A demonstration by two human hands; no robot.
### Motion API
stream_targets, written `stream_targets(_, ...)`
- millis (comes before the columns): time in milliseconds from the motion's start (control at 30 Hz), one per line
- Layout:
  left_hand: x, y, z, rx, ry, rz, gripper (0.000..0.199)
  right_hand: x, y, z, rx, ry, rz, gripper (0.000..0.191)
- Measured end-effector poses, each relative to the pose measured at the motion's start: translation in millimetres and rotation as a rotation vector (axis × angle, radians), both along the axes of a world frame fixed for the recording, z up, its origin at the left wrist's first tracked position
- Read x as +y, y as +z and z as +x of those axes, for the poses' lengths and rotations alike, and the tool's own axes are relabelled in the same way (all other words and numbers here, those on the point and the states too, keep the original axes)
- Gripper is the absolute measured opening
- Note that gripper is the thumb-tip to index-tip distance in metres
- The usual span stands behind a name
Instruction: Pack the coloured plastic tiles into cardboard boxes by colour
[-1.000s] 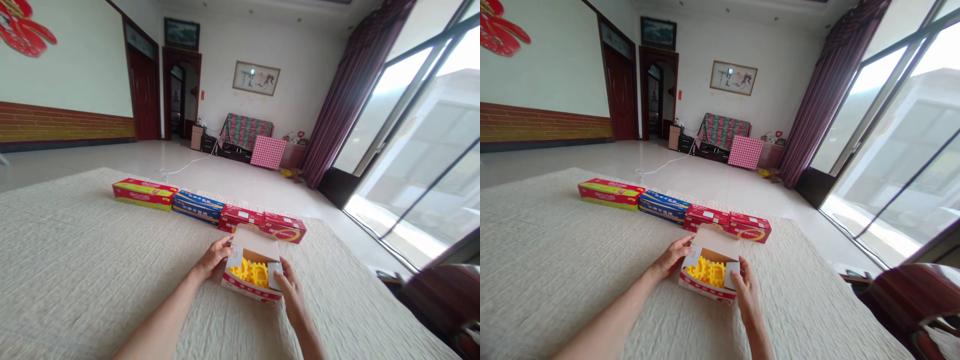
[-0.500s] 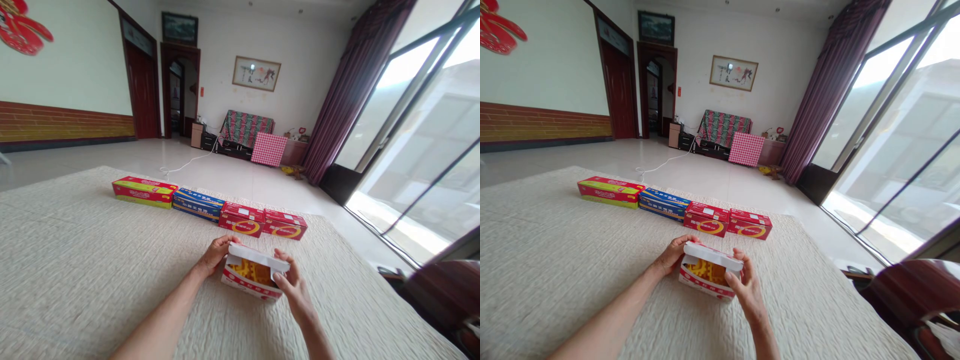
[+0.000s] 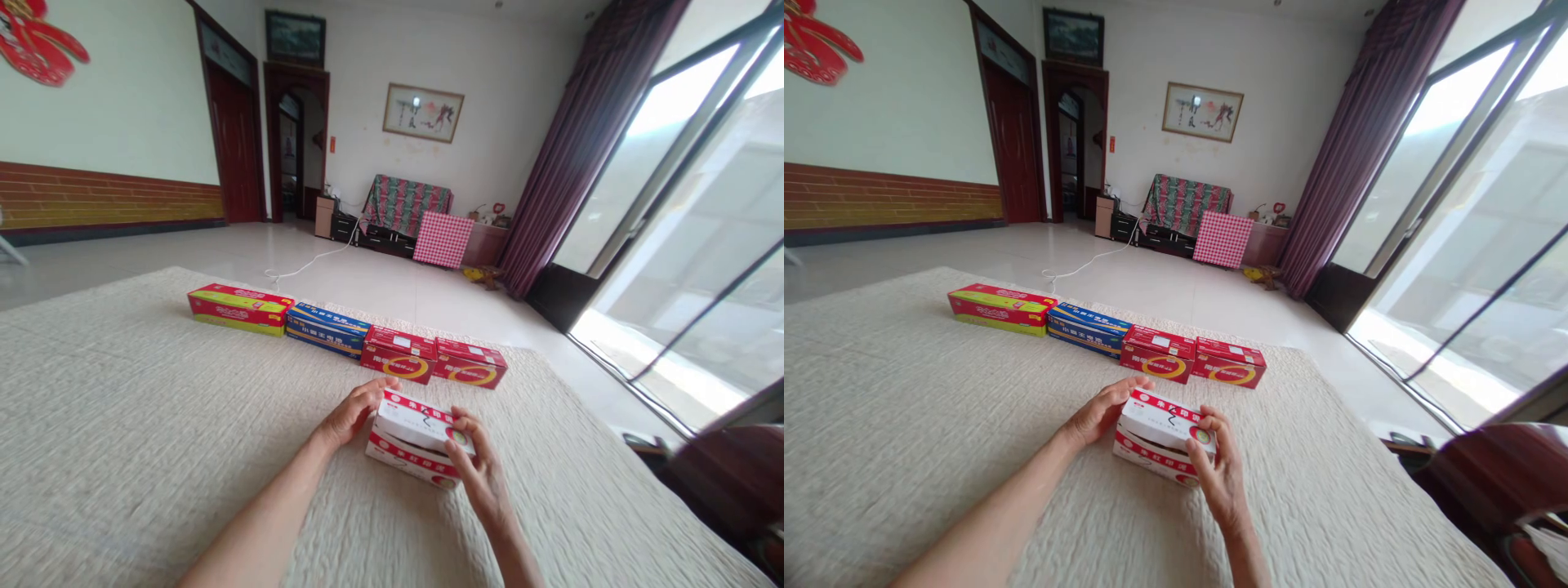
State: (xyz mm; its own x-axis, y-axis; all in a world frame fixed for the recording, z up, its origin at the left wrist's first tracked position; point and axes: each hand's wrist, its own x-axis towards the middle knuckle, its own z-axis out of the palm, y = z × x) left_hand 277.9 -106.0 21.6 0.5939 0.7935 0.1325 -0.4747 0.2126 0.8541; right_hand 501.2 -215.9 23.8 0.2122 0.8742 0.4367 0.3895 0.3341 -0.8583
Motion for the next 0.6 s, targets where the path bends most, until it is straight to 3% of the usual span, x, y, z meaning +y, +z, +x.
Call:
stream_targets(100,-1,1.3,-2,0.079,-0.09,0.054,0.064,-1,2.5,-1,-0.04,-0.002,0.023,0.023)
stream_targets(233,-2,1.4,-2,0.111,-0.116,0.104,0.076,-2,4.1,-4,-0.084,-0.006,0.041,0.023)
stream_targets(600,-5,3.1,-2,0.185,-0.089,0.099,0.075,-11,12.1,-10,-0.105,0.069,-0.027,0.031)
